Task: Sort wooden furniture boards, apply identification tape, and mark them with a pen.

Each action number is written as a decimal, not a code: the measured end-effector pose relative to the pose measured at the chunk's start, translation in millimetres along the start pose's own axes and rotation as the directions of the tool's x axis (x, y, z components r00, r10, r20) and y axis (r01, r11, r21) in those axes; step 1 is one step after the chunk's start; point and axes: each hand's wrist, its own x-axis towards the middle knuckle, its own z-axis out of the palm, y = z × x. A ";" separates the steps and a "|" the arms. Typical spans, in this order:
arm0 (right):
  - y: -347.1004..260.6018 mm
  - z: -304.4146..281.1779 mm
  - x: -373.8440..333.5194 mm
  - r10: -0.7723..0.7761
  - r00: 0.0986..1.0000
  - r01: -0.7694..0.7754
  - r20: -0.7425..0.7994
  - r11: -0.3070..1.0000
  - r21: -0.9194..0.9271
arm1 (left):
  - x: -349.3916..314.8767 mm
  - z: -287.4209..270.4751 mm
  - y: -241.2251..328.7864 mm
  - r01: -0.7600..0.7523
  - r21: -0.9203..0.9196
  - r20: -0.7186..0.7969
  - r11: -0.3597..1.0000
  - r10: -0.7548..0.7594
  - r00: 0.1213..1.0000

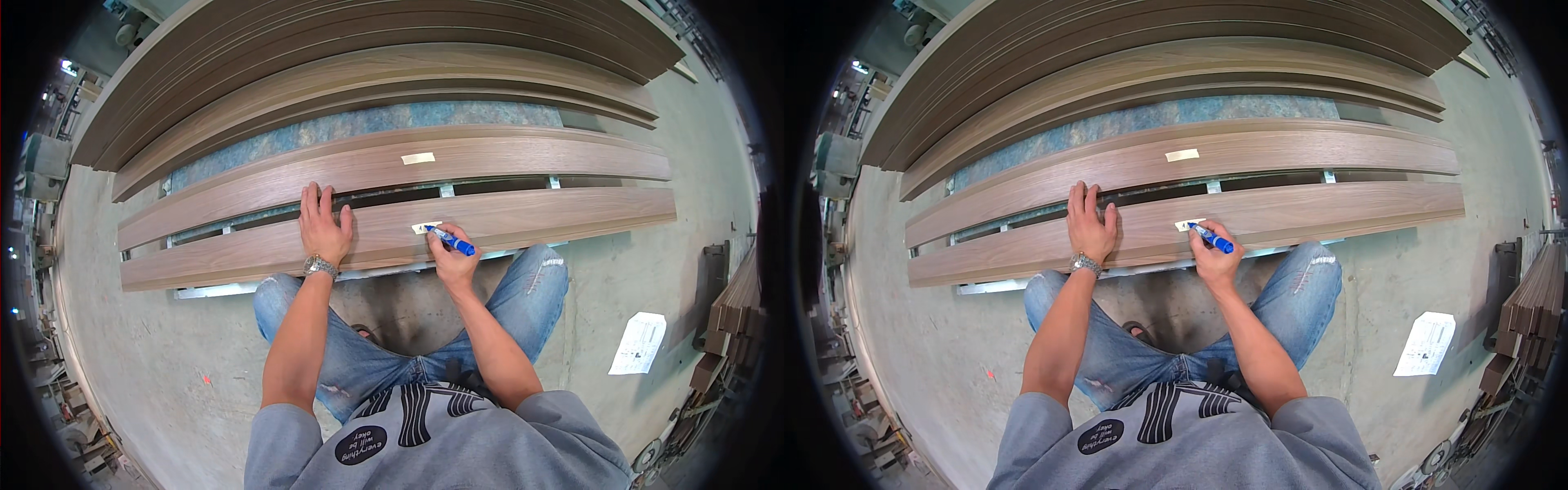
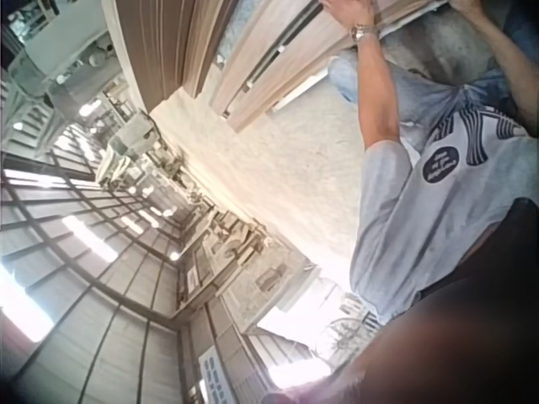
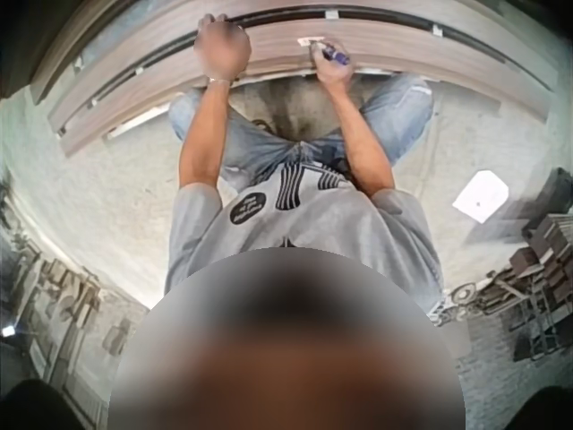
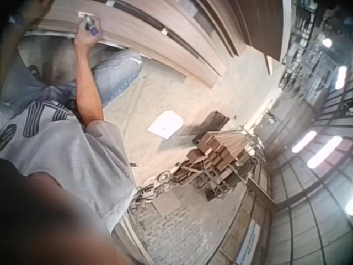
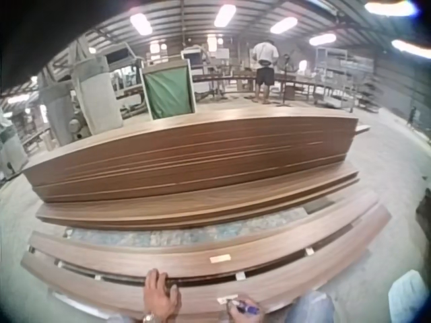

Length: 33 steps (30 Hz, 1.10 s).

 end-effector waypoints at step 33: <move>-11.5 -10.7 0.1 0.066 0.996 -0.069 0.059 0.996 0.053 | 0.2 0.7 2.5 0.002 0.000 -0.002 1.000 -0.002 1.000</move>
